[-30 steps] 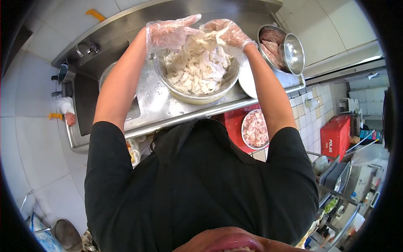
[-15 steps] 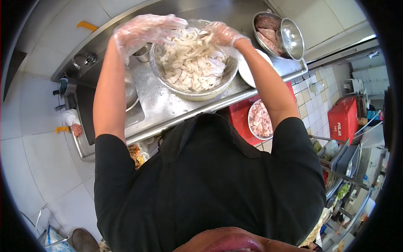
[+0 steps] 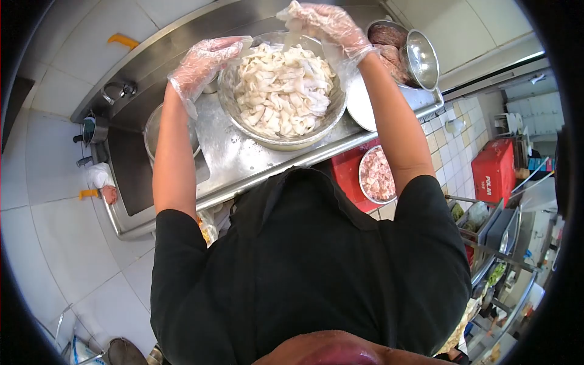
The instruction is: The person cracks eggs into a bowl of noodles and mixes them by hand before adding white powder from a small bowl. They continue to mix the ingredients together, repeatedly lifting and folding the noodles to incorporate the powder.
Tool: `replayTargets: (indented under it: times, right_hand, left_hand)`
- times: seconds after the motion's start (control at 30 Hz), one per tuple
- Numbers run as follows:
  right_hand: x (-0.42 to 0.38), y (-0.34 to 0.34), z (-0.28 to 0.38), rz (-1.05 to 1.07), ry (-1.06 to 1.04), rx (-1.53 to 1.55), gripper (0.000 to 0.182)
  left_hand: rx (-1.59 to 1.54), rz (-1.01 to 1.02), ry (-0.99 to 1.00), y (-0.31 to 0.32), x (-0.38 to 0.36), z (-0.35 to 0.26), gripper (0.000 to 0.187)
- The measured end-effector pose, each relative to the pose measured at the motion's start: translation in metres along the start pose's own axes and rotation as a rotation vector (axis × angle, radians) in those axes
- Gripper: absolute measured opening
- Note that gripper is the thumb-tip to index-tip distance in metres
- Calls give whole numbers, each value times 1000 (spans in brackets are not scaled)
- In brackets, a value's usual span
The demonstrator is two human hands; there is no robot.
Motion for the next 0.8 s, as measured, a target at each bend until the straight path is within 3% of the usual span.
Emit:
replayTargets:
  times: [0.1,0.2,0.23,0.33,0.43,0.5,0.6,0.7,0.8]
  right_hand:
    - [-4,17,-16,13,162,170,56]
    - [-10,30,-15,190,352,522,67]
    - [-10,33,-16,225,406,475,76]
    - [-12,44,-14,283,420,510,79]
    - [-9,63,-11,377,380,656,80]
    - [-5,68,-22,543,368,745,79]
    - [-37,77,15,294,354,489,78]
    - [-21,65,-27,379,407,436,75]
    - [-18,58,-41,402,474,564,69]
  left_hand:
    - [-60,-26,-12,5,-4,-8,44]
    - [-11,-48,107,15,4,3,42]
    - [-63,6,196,22,8,6,45]
    - [122,-60,251,49,24,25,46]
    - [450,-86,293,78,30,14,47]
    - [455,13,251,90,32,22,44]
    - [486,40,199,96,31,57,36]
    - [614,8,115,85,29,112,36]
    - [461,7,159,75,23,93,38]
Point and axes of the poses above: each hand's wrist, its own x-axis towards the middle knuckle, its own y-axis out of the palm, z = x × y, the point moved 6 cm from there along x, towards the middle knuckle, and after that the axes turned 14 degrees about y, right-handed, at the moved point
